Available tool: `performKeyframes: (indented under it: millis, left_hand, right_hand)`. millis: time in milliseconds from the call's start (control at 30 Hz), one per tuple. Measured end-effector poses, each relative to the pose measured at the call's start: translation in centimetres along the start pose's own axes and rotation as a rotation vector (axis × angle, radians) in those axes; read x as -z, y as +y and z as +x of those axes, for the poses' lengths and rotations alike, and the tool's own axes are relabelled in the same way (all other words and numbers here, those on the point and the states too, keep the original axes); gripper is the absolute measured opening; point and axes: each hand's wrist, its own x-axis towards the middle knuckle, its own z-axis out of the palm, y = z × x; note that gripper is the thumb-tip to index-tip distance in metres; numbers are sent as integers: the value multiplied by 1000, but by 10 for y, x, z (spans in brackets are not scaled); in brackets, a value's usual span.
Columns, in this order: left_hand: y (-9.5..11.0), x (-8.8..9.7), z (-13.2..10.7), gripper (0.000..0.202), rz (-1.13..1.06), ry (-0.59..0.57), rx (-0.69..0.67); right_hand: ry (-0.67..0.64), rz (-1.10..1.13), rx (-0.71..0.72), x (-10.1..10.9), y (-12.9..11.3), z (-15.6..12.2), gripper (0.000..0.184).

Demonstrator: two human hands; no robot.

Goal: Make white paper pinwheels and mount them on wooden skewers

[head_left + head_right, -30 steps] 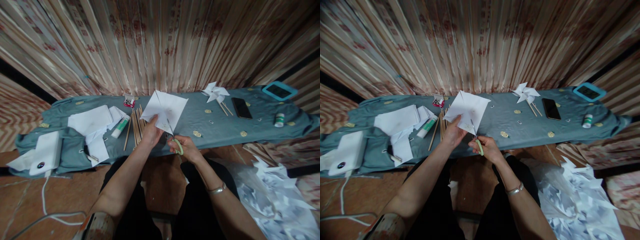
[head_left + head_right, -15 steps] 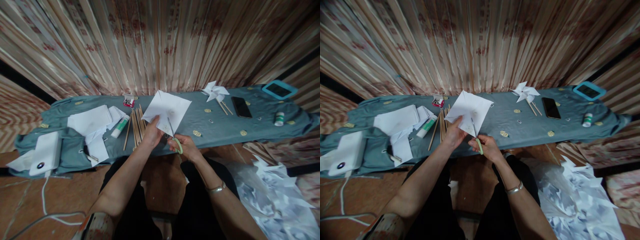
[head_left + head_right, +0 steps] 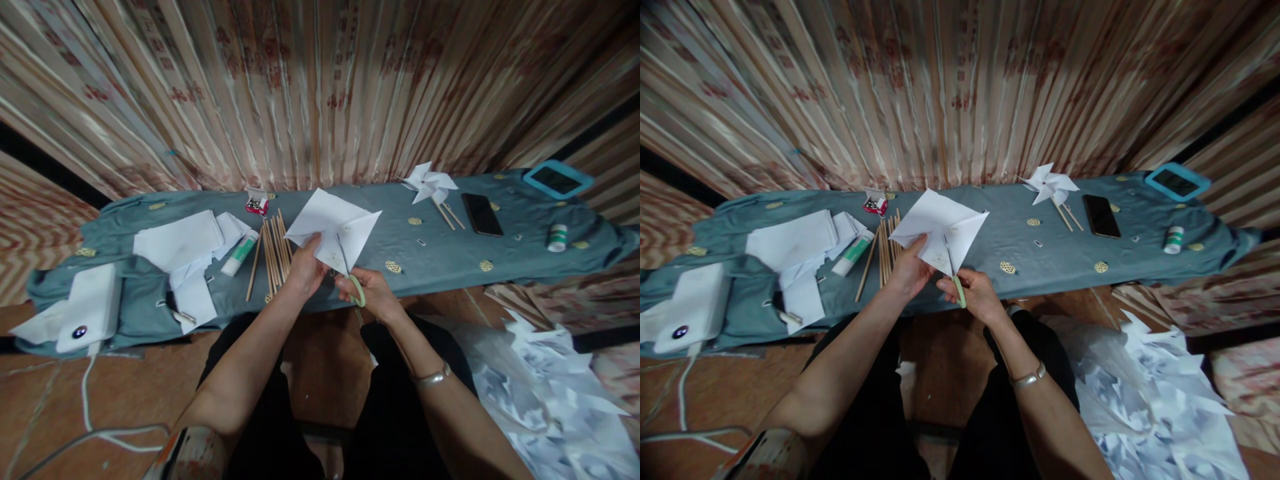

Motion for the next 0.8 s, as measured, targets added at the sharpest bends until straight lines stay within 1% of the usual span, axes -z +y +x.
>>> performKeyframes:
  millis: [200,400,567,800]
  left_hand:
    - [1,-2,-1,12,-22,7,1]
    - [0,-1,-1,11,-28,11,2]
    - [-2,2,0,10,-14,24,14]
    - [-2,2,0,12,-10,7,4]
  right_hand:
    - [9,6,-28,-2,-6,-1,46]
    - [5,18,-25,-2,-4,-1,47]
    - [17,-23,-4,0,0,1,44]
    - [22,-39,-6,-1,-4,-1,43]
